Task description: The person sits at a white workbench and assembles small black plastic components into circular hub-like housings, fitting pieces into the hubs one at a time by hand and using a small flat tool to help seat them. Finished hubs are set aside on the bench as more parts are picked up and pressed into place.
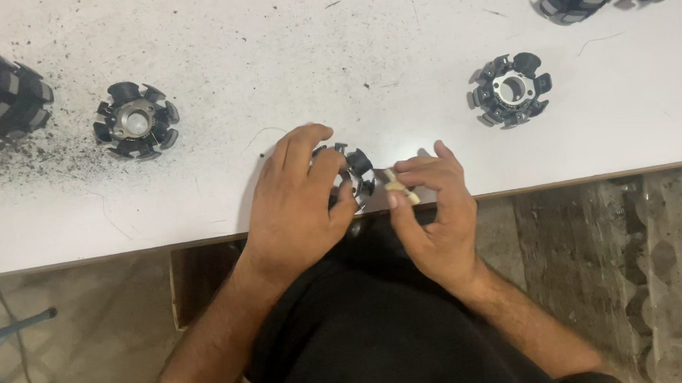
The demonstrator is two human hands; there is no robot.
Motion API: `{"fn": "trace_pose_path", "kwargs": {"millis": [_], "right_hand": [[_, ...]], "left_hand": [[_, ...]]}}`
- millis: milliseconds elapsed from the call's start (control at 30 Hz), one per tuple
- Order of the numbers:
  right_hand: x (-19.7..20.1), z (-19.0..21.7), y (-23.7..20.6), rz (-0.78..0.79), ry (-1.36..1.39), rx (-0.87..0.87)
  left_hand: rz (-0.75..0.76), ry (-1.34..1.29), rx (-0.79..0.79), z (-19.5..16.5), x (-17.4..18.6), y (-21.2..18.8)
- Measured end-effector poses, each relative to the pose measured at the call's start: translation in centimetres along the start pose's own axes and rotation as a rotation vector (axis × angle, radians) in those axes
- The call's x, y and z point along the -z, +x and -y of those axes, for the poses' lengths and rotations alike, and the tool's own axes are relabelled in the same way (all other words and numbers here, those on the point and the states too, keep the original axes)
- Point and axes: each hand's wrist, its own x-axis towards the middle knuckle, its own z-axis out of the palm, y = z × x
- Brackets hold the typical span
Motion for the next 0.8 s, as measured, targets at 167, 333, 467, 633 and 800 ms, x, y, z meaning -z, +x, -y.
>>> {"fn": "trace_pose_path", "kwargs": {"millis": [167,333,467,633,800], "right_hand": [[-2.0,0.8,1.6,0.095,-0.157,0.082],[-3.9,1.1,2.0,0.07,-0.271,0.155],[-4.2,0.9,2.5,0.104,-0.255,0.158],[-4.0,0.9,3.5,0.153,-0.219,0.104],[-3.6,0.9,4.1,0.17,-0.207,0.109]], "left_hand": [[0.01,-0.073,0.137,1.4,-0.6,-0.7],[-0.087,-0.109,0.155,2.9,-0.8,-1.5],[-0.124,-0.157,0.147,3.6,-1.1,-1.7],[-0.083,-0.096,0.086,3.8,-1.2,-1.6],[-0.091,-0.133,0.13,3.4,-2.2,-1.2]]}}
